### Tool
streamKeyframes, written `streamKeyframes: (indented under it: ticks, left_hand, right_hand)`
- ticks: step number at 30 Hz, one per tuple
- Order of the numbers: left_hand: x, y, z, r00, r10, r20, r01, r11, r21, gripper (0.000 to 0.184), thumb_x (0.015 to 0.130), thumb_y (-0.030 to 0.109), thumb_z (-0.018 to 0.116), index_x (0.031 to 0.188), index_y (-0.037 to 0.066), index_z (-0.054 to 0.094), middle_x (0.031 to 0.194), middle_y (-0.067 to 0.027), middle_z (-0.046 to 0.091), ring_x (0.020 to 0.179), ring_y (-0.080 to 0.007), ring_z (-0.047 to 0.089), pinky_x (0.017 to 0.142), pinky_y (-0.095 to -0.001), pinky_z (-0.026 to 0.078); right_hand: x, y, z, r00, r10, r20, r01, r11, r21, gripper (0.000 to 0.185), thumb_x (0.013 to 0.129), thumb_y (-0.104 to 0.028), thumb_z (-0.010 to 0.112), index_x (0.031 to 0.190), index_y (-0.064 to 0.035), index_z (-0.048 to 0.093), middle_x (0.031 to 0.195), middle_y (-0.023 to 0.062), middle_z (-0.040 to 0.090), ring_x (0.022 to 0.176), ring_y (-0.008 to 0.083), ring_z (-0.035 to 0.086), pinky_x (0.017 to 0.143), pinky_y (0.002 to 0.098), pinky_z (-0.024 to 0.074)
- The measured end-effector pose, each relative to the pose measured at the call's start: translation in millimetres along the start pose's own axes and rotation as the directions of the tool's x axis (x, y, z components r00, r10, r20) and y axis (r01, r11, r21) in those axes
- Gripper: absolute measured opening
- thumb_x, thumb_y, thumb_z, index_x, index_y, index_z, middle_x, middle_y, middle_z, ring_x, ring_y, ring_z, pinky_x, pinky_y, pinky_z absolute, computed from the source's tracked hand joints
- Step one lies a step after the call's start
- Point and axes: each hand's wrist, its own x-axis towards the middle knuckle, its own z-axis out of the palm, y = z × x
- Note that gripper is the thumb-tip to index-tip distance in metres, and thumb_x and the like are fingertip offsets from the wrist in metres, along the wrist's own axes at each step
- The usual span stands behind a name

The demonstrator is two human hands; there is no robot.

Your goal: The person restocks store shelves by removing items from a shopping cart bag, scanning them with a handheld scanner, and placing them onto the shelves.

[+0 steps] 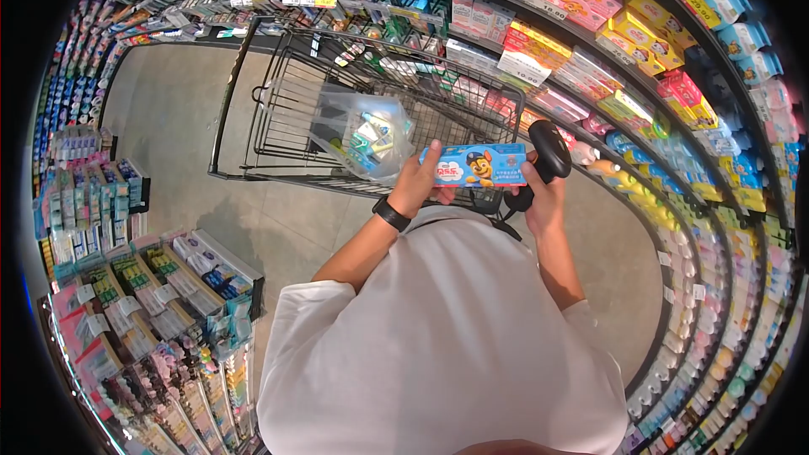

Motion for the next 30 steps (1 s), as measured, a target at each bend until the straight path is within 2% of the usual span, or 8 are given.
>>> streamKeyframes:
  ticks: [5,8,11,13,16,23,26,30]
  left_hand:
    - [2,2,-9,0.997,-0.037,0.072,0.036,0.999,0.01,0.068,0.099,0.062,0.038,0.104,-0.003,0.06,0.08,-0.0126,0.067,0.059,-0.0207,0.066,0.052,-0.0299,0.056]
    - [1,7,-11,0.995,-0.005,0.096,0.007,1.0,-0.013,0.069,0.096,0.063,0.044,0.107,-0.004,0.06,0.082,-0.0122,0.068,0.061,-0.0198,0.068,0.053,-0.0287,0.057]
    - [1,11,-14,0.997,-0.01,0.079,0.012,1.0,-0.02,0.068,0.097,0.061,0.045,0.111,-0.003,0.061,0.089,-0.0115,0.069,0.068,-0.0188,0.069,0.056,-0.0275,0.057]
    - [3,9,-21,0.995,0.041,0.09,-0.039,0.999,-0.027,0.065,0.098,0.058,0.046,0.113,-0.003,0.061,0.095,-0.0105,0.069,0.075,-0.017,0.07,0.061,-0.0277,0.057]
    - [8,7,-34,0.987,0.071,0.144,-0.066,0.997,-0.039,0.061,0.099,0.055,0.047,0.114,-0.002,0.061,0.095,-0.009,0.069,0.081,-0.0139,0.068,0.065,-0.0267,0.055]
    - [10,14,-59,0.987,0.074,0.143,-0.061,0.994,-0.095,0.058,0.1,0.052,0.048,0.115,-0.002,0.061,0.099,-0.0071,0.068,0.086,-0.0107,0.064,0.072,-0.0247,0.053]
    - [12,18,-73,0.975,0.076,0.21,-0.051,0.991,-0.121,0.056,0.101,0.05,0.048,0.115,-0.002,0.061,0.099,-0.0062,0.068,0.086,-0.0104,0.064,0.073,-0.0252,0.053]
    - [19,15,-91,0.98,0.099,0.17,-0.072,0.985,-0.157,0.046,0.1,0.043,0.054,0.112,-0.001,0.062,0.097,-0.0042,0.067,0.085,-0.0081,0.062,0.074,-0.0241,0.05]
  right_hand:
    - [0,-1,3,0.997,0.021,-0.075,-0.025,0.999,-0.042,0.016,0.091,-0.008,0.066,0.102,-0.0058,0.054,0.079,0.0039,0.059,0.062,0.0135,0.057,0.055,0.0284,0.0474]
    - [1,-1,7,0.993,0.04,-0.107,-0.044,0.999,-0.031,0.016,0.091,-0.009,0.066,0.102,-0.0066,0.055,0.078,0.0039,0.059,0.061,0.0133,0.057,0.055,0.0284,0.0473]
    - [2,2,10,0.99,0.065,-0.128,-0.064,0.998,0.012,0.016,0.089,-0.005,0.069,0.099,-0.0059,0.058,0.082,0.0027,0.059,0.063,0.0123,0.058,0.053,0.028,0.0473]
    - [2,3,15,0.988,0.067,-0.139,-0.067,0.998,0.005,0.016,0.089,-0.005,0.069,0.1,-0.0059,0.058,0.081,0.0025,0.059,0.063,0.0122,0.058,0.053,0.0278,0.0473]
    - [3,7,23,0.984,0.077,-0.16,-0.077,0.997,0.007,0.016,0.089,-0.006,0.069,0.1,-0.0061,0.058,0.081,0.0024,0.06,0.063,0.012,0.058,0.053,0.0278,0.0474]
    - [6,15,49,0.983,0.092,-0.16,-0.088,0.996,0.027,0.017,0.09,-0.01,0.07,0.1,-0.0059,0.057,0.081,0.0029,0.06,0.06,0.0119,0.057,0.052,0.0276,0.0475]
    - [9,22,60,0.978,0.073,-0.193,-0.076,0.997,-0.005,0.017,0.09,-0.011,0.07,0.1,-0.0056,0.057,0.079,0.003,0.059,0.059,0.0118,0.056,0.052,0.0271,0.0468]
    - [13,28,80,0.973,0.059,-0.221,-0.066,0.997,-0.026,0.017,0.091,-0.011,0.069,0.1,-0.005,0.057,0.078,0.0032,0.059,0.059,0.0117,0.056,0.051,0.0272,0.0462]
